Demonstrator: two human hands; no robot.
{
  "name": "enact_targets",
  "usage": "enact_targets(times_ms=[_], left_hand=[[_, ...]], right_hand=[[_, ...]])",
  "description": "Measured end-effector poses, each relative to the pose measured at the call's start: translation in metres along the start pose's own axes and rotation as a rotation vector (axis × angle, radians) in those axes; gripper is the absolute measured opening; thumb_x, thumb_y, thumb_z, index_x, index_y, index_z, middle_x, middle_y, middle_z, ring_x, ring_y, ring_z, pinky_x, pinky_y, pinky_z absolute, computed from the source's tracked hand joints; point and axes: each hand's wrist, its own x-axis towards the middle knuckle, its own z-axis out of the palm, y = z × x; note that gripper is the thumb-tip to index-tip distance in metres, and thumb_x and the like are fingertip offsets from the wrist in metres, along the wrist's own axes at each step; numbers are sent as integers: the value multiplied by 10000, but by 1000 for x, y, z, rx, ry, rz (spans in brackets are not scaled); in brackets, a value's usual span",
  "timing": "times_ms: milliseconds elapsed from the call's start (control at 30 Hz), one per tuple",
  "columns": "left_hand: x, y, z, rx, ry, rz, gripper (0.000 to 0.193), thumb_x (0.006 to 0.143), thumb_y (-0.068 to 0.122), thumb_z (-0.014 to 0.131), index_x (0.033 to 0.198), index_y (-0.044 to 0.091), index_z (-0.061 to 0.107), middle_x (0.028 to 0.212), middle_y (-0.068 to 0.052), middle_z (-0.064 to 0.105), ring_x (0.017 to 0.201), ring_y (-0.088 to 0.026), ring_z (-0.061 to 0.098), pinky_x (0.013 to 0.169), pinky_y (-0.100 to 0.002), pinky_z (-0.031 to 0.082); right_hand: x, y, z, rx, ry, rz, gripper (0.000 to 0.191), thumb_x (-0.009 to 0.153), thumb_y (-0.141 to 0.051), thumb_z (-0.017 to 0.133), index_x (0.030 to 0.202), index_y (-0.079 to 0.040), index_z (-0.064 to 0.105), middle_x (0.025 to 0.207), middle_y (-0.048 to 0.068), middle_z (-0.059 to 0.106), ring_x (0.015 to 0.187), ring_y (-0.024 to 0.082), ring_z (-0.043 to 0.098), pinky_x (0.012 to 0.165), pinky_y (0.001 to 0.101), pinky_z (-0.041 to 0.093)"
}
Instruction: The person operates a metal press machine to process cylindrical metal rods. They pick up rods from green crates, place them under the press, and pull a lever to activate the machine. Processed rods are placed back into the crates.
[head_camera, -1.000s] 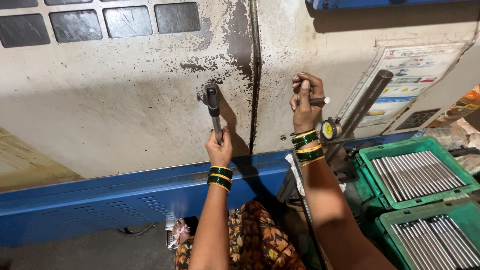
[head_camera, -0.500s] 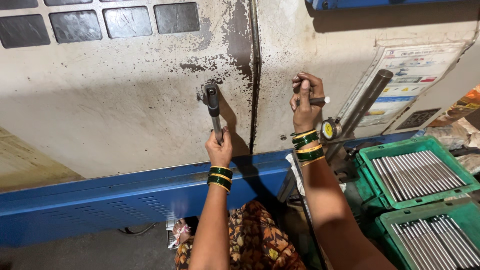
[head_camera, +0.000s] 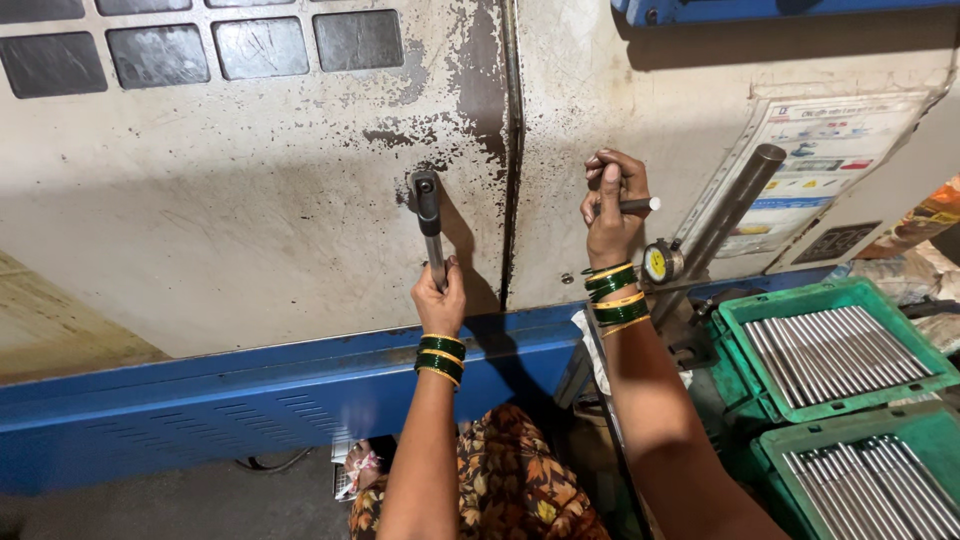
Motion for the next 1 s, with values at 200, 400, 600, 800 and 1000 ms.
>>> enact_targets(times_ms=[200, 400, 600, 800, 1000], left_hand=[[2, 2, -2, 18, -22, 4, 264, 986, 168, 679, 777, 23, 607, 586, 45, 462, 559, -42, 370, 492, -279, 314], [1, 5, -7, 51, -68, -38, 237, 1000, 205, 667, 857, 20, 628, 628, 18, 497, 590, -66, 395, 520, -291, 353], [-1, 6, -11, 32, -113, -13, 192, 1000, 200, 664, 914, 33, 624, 683, 14, 555, 627, -65, 452, 564, -274, 410], [-4, 8, -14, 68, -138, -21, 170, 981, 181, 670, 925, 34, 606, 669, 6, 523, 603, -83, 425, 550, -284, 394], [-2, 14, -14, 60, -151, -17, 166, 980, 168, 669, 919, 36, 588, 664, 15, 520, 589, -84, 423, 540, -286, 385]], right_hand=[[2, -1, 2, -11, 4, -1, 247, 1114, -276, 575, 1214, -52, 605, 1074, 76, 645, 801, 54, 525, 501, 182, 390], [3, -5, 2, -11, -10, 25, 244, 1113, -265, 561, 1213, -47, 605, 1066, 75, 634, 766, 45, 503, 495, 179, 382], [4, -5, 1, 5, -26, 18, 221, 1117, -236, 552, 1217, -45, 604, 1064, 80, 632, 762, 45, 495, 489, 178, 377], [3, -5, 4, 6, -5, 21, 224, 1116, -243, 560, 1214, -47, 607, 1063, 76, 629, 812, 53, 514, 491, 184, 385], [4, -5, 4, 30, -5, 15, 234, 1108, -256, 567, 1206, -49, 610, 1055, 70, 630, 798, 48, 508, 482, 177, 383]])
